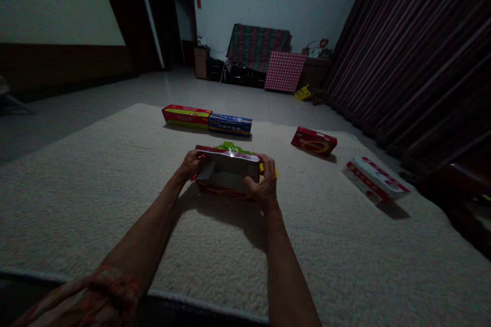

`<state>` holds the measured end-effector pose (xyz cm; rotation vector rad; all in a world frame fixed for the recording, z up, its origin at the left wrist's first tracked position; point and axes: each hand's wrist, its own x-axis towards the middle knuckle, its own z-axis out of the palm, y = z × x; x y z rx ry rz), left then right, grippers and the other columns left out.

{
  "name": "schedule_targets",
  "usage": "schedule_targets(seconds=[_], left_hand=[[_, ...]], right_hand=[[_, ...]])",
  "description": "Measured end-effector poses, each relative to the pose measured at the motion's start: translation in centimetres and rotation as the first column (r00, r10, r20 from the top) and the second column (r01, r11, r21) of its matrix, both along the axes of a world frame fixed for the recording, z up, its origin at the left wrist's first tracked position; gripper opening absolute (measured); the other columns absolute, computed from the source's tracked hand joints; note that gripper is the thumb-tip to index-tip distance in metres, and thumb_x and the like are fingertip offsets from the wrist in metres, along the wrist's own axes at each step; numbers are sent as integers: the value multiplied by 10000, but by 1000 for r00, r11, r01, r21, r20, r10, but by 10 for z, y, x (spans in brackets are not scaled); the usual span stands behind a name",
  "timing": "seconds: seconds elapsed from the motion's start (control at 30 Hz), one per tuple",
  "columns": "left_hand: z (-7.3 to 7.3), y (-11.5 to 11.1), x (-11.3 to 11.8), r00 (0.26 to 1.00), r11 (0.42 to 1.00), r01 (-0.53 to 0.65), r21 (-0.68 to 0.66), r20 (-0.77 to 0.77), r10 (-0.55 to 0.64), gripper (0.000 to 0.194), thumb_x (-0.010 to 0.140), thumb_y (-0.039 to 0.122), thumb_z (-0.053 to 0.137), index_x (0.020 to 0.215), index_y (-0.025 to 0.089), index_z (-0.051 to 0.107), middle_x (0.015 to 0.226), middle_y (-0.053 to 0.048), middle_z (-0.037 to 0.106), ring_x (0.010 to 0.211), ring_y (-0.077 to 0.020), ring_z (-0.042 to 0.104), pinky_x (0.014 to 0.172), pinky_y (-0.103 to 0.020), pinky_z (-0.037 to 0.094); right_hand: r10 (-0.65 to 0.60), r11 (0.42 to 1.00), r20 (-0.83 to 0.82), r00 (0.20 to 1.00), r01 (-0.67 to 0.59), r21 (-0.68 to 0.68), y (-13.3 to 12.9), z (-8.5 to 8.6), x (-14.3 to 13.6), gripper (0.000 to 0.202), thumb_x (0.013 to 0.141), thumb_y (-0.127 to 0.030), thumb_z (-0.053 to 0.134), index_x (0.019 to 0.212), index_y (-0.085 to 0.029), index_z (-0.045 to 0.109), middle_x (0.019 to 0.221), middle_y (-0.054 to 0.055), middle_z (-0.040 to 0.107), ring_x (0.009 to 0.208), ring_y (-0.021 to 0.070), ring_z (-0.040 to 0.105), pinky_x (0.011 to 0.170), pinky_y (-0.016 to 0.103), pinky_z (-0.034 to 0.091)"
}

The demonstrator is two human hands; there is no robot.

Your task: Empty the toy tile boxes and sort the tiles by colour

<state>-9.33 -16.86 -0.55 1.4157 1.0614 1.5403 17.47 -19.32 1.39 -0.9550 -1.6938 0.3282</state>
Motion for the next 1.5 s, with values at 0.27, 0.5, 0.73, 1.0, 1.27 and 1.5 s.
schedule_targets(seconds=[0.27,0.5,0.73,1.0,1.27,1.5], left_hand=[[2,2,1,997,988,-20,155,-64,30,307,650,461,791,728,176,709,868,-73,736,889,-217,676,857,-342,525],[12,-5,0,998,999,32,32,44,-33,227,549,291,822,715,169,726,972,-80,758,990,-249,681,960,-391,508],[16,-12,-14,952,986,151,-66,278,-127,323,550,195,793,872,175,783,1075,-84,774,1048,-273,692,1020,-450,498],[24,-23,-20,935,940,338,-46,130,-330,394,670,290,800,1055,205,780,1377,-112,649,1277,-339,582,1089,-495,451],[16,-23,-19,933,932,357,-65,70,-352,234,648,247,823,862,188,747,1496,-97,530,1415,-364,426,1106,-532,423],[19,-29,-19,944,936,330,-120,55,-325,221,635,274,832,780,162,708,1535,-112,483,1372,-365,465,1033,-501,479]], right_hand=[[151,988,-139,979,-154,-15,-8,-2,2,519,845,-633,611,1183,-252,517,1426,152,514,1259,312,548,903,455,540],[1,998,-198,980,-13,-60,-9,-1,-7,332,842,-506,669,968,-220,554,1221,142,637,1147,284,609,921,457,533],[-2,997,-210,978,-14,-73,-6,-7,-4,262,859,-439,644,987,-222,572,1208,131,650,1091,258,636,897,438,555],[14,1000,-97,995,-14,3,-1,-18,4,155,862,-352,642,951,-230,606,1153,105,664,1112,262,635,907,448,553],[50,997,-12,999,-49,66,0,-18,6,111,840,-302,653,913,-229,611,1143,109,656,1093,269,634,896,452,552],[63,994,5,998,-63,90,-6,-9,3,77,853,-306,628,857,-229,628,1105,99,680,1085,265,638,945,467,525]])
